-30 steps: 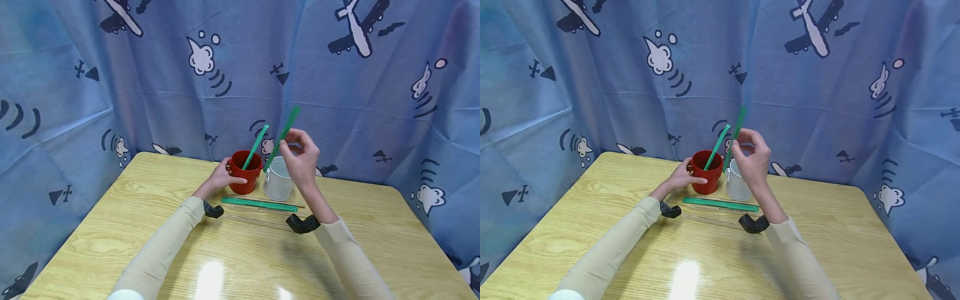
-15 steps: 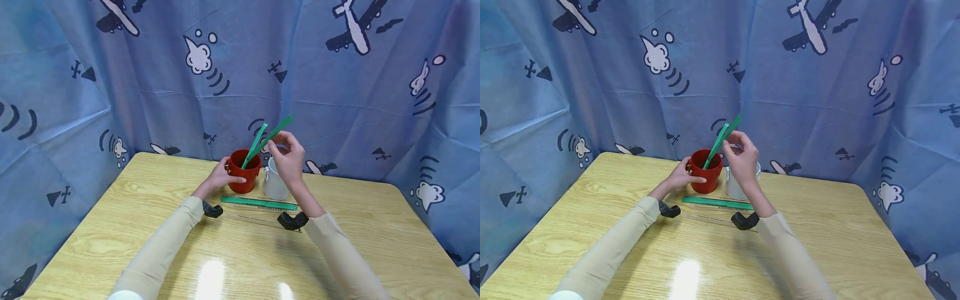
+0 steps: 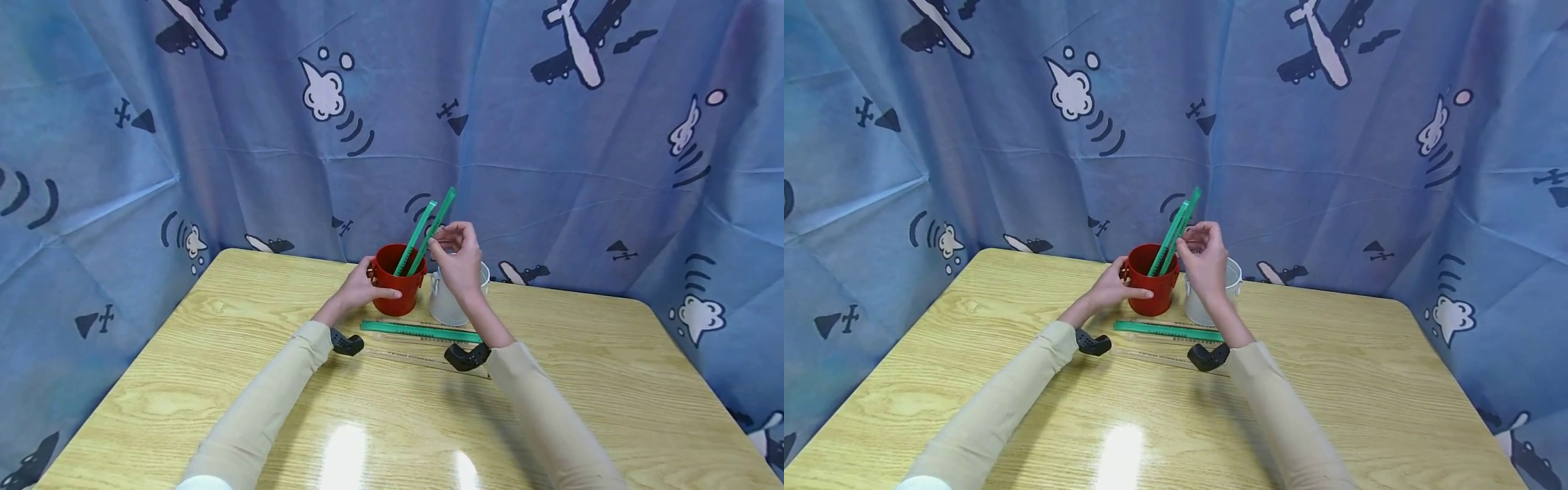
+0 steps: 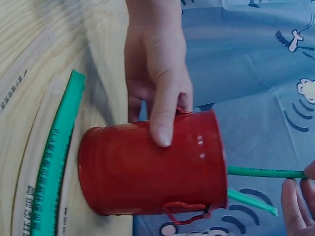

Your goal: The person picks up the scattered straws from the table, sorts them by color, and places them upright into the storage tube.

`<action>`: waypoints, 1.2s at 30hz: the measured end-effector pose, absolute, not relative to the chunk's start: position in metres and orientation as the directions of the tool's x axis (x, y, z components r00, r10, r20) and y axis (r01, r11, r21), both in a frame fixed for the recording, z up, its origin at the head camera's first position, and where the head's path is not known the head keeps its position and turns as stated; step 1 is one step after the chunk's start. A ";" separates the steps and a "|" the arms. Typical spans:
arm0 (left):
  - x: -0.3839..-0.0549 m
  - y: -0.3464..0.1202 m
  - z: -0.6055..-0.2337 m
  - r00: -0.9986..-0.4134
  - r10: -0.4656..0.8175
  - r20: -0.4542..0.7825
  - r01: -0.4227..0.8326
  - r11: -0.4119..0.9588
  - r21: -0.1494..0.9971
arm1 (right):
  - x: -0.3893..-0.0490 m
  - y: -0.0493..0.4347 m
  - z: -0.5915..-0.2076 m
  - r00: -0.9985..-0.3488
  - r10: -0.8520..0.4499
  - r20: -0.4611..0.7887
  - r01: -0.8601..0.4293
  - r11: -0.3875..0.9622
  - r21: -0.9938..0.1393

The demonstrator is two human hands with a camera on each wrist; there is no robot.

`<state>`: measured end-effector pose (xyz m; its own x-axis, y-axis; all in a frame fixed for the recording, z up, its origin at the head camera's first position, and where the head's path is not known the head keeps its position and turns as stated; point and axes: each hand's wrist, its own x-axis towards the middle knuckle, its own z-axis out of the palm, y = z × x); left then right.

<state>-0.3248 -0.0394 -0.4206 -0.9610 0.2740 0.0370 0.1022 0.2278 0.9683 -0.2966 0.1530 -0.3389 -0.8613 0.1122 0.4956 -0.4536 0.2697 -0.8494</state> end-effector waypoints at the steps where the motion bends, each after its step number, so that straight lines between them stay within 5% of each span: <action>1: -0.325 -0.039 -0.421 -0.961 0.275 0.036 0.101 0.226 0.969 | -0.298 0.154 -0.342 -0.863 0.112 0.492 -0.447 0.285 -0.848; 10: -0.327 -0.036 -0.421 -0.959 0.281 0.047 0.113 0.222 0.968 | -0.301 0.159 -0.354 -0.883 0.124 0.453 -0.357 0.449 -0.819; 16: -0.326 -0.037 -0.419 -0.961 0.274 0.045 0.110 0.227 0.968 | -0.295 0.158 -0.353 -0.841 0.106 0.531 -0.419 0.495 -0.762; 23: -0.324 -0.039 -0.419 -0.958 0.283 0.051 0.117 0.222 0.968 | -0.276 0.159 -0.354 -0.768 -0.152 0.622 -0.596 0.525 -0.608; 29: -0.325 -0.040 -0.422 -0.960 0.274 0.051 0.114 0.219 0.969 | -0.265 0.165 -0.363 -0.769 -0.528 0.360 -0.630 0.531 -0.567; 36: -0.326 -0.040 -0.423 -0.962 0.270 0.046 0.108 0.219 0.970 | -0.268 0.172 -0.382 -0.785 -0.600 0.152 -0.567 0.600 -0.564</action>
